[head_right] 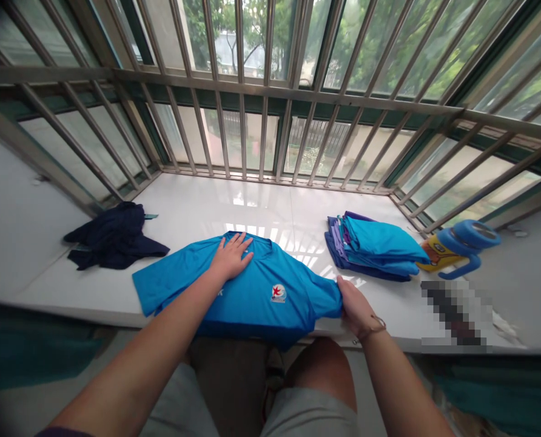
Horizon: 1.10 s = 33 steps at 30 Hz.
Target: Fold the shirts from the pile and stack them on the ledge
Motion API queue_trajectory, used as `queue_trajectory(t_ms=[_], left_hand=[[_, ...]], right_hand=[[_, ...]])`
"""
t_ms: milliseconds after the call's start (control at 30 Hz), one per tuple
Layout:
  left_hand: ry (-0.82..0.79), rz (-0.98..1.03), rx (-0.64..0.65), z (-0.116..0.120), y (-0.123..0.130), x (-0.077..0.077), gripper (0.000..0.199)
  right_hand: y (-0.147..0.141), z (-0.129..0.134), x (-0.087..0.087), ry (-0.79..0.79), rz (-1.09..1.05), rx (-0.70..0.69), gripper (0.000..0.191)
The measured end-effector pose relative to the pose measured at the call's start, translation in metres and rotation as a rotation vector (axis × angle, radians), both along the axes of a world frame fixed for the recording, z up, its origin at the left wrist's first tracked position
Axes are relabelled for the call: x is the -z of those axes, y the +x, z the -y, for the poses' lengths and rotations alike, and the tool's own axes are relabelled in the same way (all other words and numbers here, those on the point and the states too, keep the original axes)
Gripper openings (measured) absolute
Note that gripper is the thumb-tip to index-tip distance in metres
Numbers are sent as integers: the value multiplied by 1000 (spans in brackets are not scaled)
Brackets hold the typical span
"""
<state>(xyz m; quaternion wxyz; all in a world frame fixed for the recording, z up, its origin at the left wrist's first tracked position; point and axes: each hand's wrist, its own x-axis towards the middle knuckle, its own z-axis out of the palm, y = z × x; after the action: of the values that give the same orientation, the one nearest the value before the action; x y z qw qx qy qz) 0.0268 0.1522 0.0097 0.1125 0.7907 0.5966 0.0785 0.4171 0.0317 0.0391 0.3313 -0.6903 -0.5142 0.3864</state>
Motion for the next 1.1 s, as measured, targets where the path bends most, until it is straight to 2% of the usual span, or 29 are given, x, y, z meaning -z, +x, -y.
queue_trajectory(t_ms=[67,100,200,233,300,367,433,600,700,800,900,967,1100], left_hand=[[2,-2,-8,-1,1,-1,68],[5,-4,-15,-1,1,-1,68],[7,-3,-27,-3,1,-2,67],[6,0,-27,-3,1,-2,67],[7,8,-26,-3,1,-2,66],[11,12,-28,-3,1,-1,66],[14,12,-29,-3,1,-1,65],[20,3,-34,-4,1,1,66],[29,-2,-39,-5,1,2,66],[33,1,-41,-6,2,2,66],[35,11,-42,-6,1,2,66],[37,18,-42,-6,1,3,66],[43,32,-44,-7,1,3,65]], right_hand=[[2,0,-6,-192,-217,9,55],[3,1,-9,-280,-277,-8,61],[9,7,-21,-394,-205,-122,84],[11,9,-24,-400,-150,-176,83],[14,15,-28,-395,-58,-297,70],[12,21,-27,-373,-3,-342,58],[7,26,-21,-307,-33,-245,54],[-13,32,-6,-65,-497,201,66],[-18,29,-1,28,-533,302,64],[-12,24,6,23,-403,315,56],[3,20,13,-136,-47,271,36],[12,17,14,-202,170,225,30],[18,11,9,-97,415,197,30]])
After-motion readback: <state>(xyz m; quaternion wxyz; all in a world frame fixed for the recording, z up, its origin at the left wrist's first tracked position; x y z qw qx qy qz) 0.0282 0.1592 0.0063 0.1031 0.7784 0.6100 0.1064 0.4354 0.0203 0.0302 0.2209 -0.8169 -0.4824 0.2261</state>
